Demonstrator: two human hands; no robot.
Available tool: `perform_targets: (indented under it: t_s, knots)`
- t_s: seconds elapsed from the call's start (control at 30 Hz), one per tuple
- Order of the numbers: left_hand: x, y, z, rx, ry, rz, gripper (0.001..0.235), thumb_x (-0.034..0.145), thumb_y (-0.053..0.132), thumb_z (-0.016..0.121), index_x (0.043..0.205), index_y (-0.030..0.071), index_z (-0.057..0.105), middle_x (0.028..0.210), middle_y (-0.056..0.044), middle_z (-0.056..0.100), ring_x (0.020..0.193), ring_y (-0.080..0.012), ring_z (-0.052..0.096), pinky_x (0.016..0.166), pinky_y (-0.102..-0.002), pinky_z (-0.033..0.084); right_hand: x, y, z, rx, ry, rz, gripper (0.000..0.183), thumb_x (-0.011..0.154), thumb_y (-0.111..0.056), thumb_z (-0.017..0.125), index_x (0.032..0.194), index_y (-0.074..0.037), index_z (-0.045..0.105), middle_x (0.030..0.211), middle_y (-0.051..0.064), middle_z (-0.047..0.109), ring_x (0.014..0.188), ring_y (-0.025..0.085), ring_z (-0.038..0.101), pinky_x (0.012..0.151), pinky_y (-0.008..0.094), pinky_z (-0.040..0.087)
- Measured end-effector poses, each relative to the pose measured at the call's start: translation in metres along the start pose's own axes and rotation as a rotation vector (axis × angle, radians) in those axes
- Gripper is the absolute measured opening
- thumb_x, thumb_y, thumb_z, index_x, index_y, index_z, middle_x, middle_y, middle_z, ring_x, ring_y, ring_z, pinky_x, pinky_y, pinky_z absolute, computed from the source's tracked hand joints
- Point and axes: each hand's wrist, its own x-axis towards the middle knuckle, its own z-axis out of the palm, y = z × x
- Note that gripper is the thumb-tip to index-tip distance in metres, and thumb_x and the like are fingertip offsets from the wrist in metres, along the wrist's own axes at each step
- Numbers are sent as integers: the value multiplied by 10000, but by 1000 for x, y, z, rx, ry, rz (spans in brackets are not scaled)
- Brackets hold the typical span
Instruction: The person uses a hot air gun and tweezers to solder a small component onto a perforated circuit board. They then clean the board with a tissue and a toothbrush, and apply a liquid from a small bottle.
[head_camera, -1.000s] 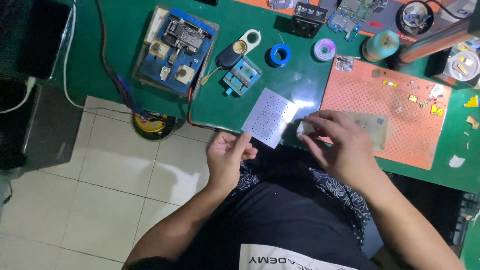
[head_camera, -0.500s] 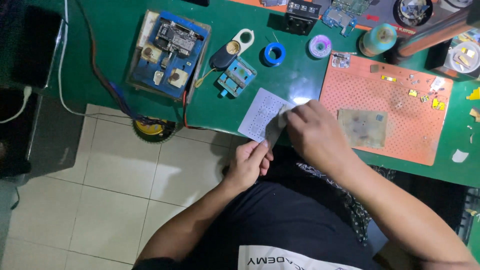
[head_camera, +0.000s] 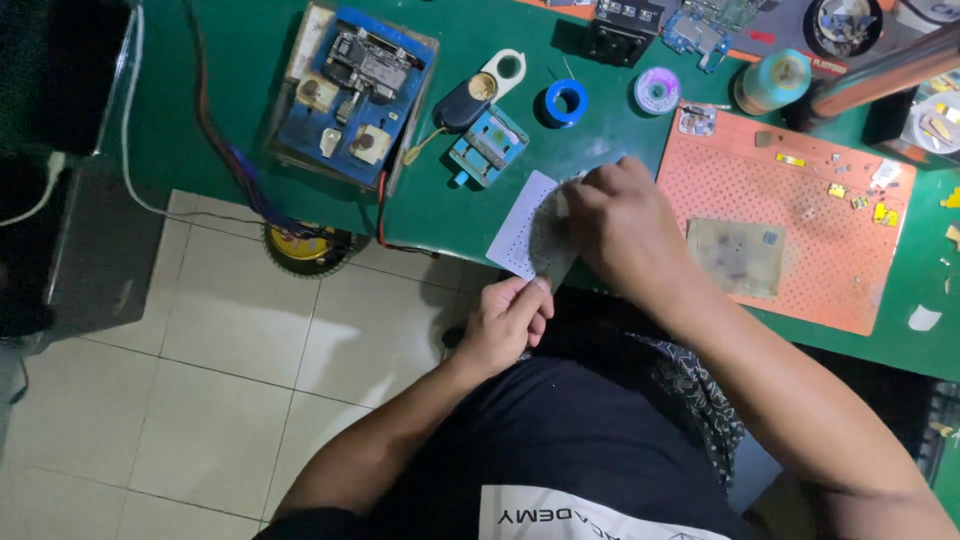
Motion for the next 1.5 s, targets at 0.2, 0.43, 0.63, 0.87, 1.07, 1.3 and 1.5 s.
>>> perform_targets:
  t_s: [0.2,0.43,0.63,0.87,1.07,1.3,1.5]
  knots:
    - [-2,7,2,176,18,-80,269,769,290,491,625,94,606,396,-53,470,469,-171,554,541,-283,481,27,-53,-10,112,-39,16,90,735,-68,512,673,-62,576,654,93,520,618,248,461,599,314,410]
    - [-32,1,-39,60,-100,369,381,840,187,497,499,27,562,378,-66,464,355,-131,482,408,-224,418,-4,23,-14,-202,-66,175,77,792,-127,554,820,-137,624,725,59,553,653,223,536,579,291,413]
    - [-48,78,-50,144,-403,866,313,852,104,484,559,71,590,426,-57,471,410,-135,497,429,-227,417,-7,-15,-79,115,82,367,295,790,-68,608,1074,-3,561,1016,216,553,896,403,544,726,419,450]
    - [-41,128,-32,818,-398,1241,372,852,167,455,525,59,315,496,-40,276,404,-192,291,405,-331,176,-9,-60,-147,515,172,350,154,710,-143,624,604,-118,515,1216,184,410,1153,307,364,912,410,270]
    - [-46,154,-15,826,-569,1168,383,864,176,436,522,55,313,474,-24,256,398,-167,278,425,-318,169,-18,-40,-166,666,47,412,921,612,-355,675,1317,-97,142,1351,138,91,1258,260,81,1017,435,116]
    - [-53,187,16,538,-697,1039,347,869,223,416,569,117,276,492,18,190,435,-94,155,443,-271,121,-35,-35,-176,820,387,601,87,787,-138,592,768,-58,620,760,15,626,716,93,556,655,210,437]
    - [-62,206,52,550,-605,1211,341,873,175,403,563,96,282,497,11,264,443,-101,206,430,-271,151,-50,-37,-199,667,598,618,90,796,-64,631,771,-19,557,749,40,581,698,97,509,654,202,416]
